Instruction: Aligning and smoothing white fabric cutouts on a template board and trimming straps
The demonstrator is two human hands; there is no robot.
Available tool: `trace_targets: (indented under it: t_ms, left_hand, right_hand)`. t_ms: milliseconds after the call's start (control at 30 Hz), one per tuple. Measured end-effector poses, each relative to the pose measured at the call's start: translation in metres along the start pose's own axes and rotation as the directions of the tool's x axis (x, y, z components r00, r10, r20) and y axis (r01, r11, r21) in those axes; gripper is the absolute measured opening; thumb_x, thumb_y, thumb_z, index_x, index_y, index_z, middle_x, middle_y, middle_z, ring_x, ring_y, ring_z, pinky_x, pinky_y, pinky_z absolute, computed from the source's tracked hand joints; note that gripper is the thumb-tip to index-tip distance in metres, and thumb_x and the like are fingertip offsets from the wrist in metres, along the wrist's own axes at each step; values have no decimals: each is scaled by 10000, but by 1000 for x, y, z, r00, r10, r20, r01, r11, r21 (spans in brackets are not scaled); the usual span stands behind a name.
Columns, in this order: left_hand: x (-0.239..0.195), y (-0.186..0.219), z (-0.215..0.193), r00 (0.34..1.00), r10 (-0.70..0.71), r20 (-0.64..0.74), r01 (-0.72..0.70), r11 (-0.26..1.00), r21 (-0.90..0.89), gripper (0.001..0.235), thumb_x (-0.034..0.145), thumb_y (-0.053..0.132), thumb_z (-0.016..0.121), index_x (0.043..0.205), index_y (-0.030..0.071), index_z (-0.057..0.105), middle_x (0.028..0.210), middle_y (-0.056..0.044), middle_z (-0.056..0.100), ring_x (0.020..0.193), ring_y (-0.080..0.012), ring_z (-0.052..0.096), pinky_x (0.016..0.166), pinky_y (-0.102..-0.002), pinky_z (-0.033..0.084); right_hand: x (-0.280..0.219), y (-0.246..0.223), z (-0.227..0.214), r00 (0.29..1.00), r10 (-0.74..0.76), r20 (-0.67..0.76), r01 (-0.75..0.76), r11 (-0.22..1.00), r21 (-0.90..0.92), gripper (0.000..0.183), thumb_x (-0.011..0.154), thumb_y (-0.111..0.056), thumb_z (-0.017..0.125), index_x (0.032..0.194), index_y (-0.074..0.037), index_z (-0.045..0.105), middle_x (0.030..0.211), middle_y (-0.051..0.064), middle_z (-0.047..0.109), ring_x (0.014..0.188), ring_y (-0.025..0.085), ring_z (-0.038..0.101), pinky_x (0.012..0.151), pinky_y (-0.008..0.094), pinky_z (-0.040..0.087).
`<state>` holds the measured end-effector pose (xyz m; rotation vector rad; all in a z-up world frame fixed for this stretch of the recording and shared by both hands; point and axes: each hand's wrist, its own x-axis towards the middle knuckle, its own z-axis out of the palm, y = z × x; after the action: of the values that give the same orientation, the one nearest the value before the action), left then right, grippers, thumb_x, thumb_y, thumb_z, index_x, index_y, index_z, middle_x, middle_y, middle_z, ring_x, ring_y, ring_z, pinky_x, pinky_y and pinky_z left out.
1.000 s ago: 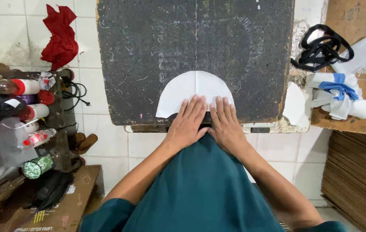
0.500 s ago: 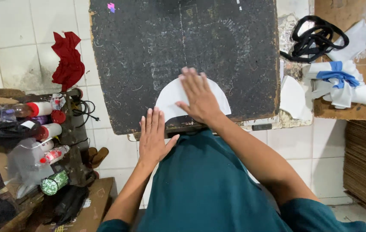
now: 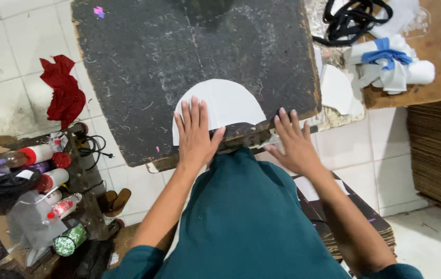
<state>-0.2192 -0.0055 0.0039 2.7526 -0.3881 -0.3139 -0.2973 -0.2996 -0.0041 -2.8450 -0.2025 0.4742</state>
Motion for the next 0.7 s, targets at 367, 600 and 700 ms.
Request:
trace_targets:
  t_ms: [367, 600, 700]
  left_hand:
    - [25, 49, 14, 981, -191, -15, 191, 982, 1, 910, 999, 694, 433, 1673, 124, 212, 1728, -215, -29, 1553, -498, -121, 1213, -680, -127]
    - [44, 93, 33, 982, 10, -189, 8, 995, 95, 838, 984, 597, 565, 1602, 49, 419, 1674, -306, 210, 1530, -557, 118, 1213, -717, 43]
    - [38, 99, 27, 993, -58, -107, 66, 995, 72, 842, 982, 627, 520, 1614, 80, 419, 1708, -272, 162, 1578, -479, 61, 1259, -622, 4]
  right_hand:
    - [-37, 204, -7, 915, 379, -136, -270, 829, 489, 512, 971, -410, 735, 1418, -173, 661, 1311, 95, 693, 1293, 315, 608, 1088, 475, 473]
    - [-36, 338, 62, 852, 513, -107, -400, 768, 500, 337, 960, -276, 764, 1267, -135, 746, 1021, 139, 756, 998, 331, 733, 847, 458, 584]
    - [-13, 359, 85, 881, 456, -129, -376, 838, 395, 214, 928, -311, 754, 1136, -267, 785, 1006, 52, 741, 999, 300, 724, 906, 464, 569]
